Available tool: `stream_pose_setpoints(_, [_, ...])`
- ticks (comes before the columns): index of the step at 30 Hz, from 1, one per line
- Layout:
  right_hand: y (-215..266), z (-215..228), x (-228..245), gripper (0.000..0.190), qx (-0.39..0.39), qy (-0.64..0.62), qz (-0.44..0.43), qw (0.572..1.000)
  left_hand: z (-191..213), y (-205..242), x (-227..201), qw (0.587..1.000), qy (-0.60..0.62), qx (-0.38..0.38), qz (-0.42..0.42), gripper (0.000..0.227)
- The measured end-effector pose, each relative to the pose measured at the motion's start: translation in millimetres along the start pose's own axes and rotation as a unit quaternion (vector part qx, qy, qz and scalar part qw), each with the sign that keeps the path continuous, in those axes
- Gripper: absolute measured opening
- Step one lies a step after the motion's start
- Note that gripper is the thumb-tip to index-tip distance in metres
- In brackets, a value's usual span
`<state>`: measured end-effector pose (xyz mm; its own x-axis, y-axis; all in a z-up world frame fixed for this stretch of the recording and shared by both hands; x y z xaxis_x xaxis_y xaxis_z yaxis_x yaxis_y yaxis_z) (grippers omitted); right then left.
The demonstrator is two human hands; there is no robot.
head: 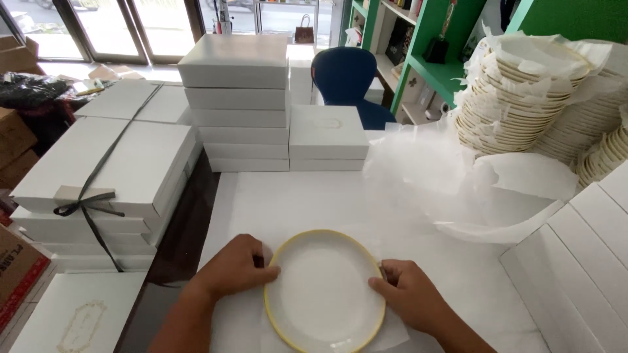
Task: Wrapping ceramic plates in protective paper and placing them into individual white boxes.
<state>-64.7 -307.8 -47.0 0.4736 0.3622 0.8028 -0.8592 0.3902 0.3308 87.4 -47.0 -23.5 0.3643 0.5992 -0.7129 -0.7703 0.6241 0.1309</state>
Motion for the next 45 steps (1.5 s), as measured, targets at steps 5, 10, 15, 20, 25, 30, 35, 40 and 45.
stream_pose_setpoints(5, [4.1, 0.6, 4.0, 0.032, 0.009, 0.016, -0.01, 1.0, -10.2, 5.7, -8.8, 0.998, 0.028, 0.062, -0.008, 0.05])
stream_pose_setpoints(10, [-6.4, 0.8, -3.0, 0.029, 0.011, 0.033, -0.004, 0.999, -12.3, 4.0, -6.1, 0.998, 0.008, 0.06, -0.006, 0.048])
stream_pose_setpoints(15, [-7.9, 5.0, -6.8, 0.022, -0.006, 0.029, -0.003, 1.0, -11.5, -4.6, -8.0, 0.996, 0.015, 0.028, -0.078, 0.048])
stream_pose_setpoints(20, [-11.4, 4.8, -14.0, 0.038, -0.002, 0.038, 0.026, 0.999, -14.2, -1.2, -4.5, 0.998, 0.009, 0.045, -0.035, 0.049])
stream_pose_setpoints(25, [-14.6, 4.9, -14.0, 0.028, -0.008, 0.032, 0.023, 0.999, -13.7, -2.1, -9.0, 0.997, -0.004, 0.041, -0.059, 0.047])
stream_pose_setpoints(30, [-31.9, 4.3, -28.1, 0.022, -0.016, 0.052, 0.044, 0.998, -19.4, -15.6, 2.1, 0.992, -0.081, 0.027, -0.089, 0.043])
stream_pose_setpoints(35, [-45.5, 2.0, -43.4, 0.019, -0.014, -0.086, 0.032, 0.996, -35.0, -33.6, 9.3, 0.968, -0.146, 0.039, -0.201, 0.045])
stream_pose_setpoints(40, [-52.0, 15.5, -38.2, 0.027, -0.049, 0.059, 0.055, 0.996, -12.3, 39.2, -7.0, 0.987, -0.096, -0.049, -0.116, 0.057])
stream_pose_setpoints(45, [-74.0, 35.4, -43.4, 0.034, -0.13, -0.051, 0.042, 0.989, 11.3, 159.2, -12.8, 0.888, -0.179, -0.352, -0.234, 0.047])
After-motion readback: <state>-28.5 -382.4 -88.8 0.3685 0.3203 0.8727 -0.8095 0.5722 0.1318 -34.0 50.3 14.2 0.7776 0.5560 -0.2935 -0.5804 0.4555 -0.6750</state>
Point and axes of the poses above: each hand's wrist, its own y-axis away from the middle knuckle, its own z-axis out of the back of the hand, x = y × z, the point moved 10 cm from there along -y, towards the middle knuckle, and after that the axes turned 3 degrees about -z, right-handed, at the moved point
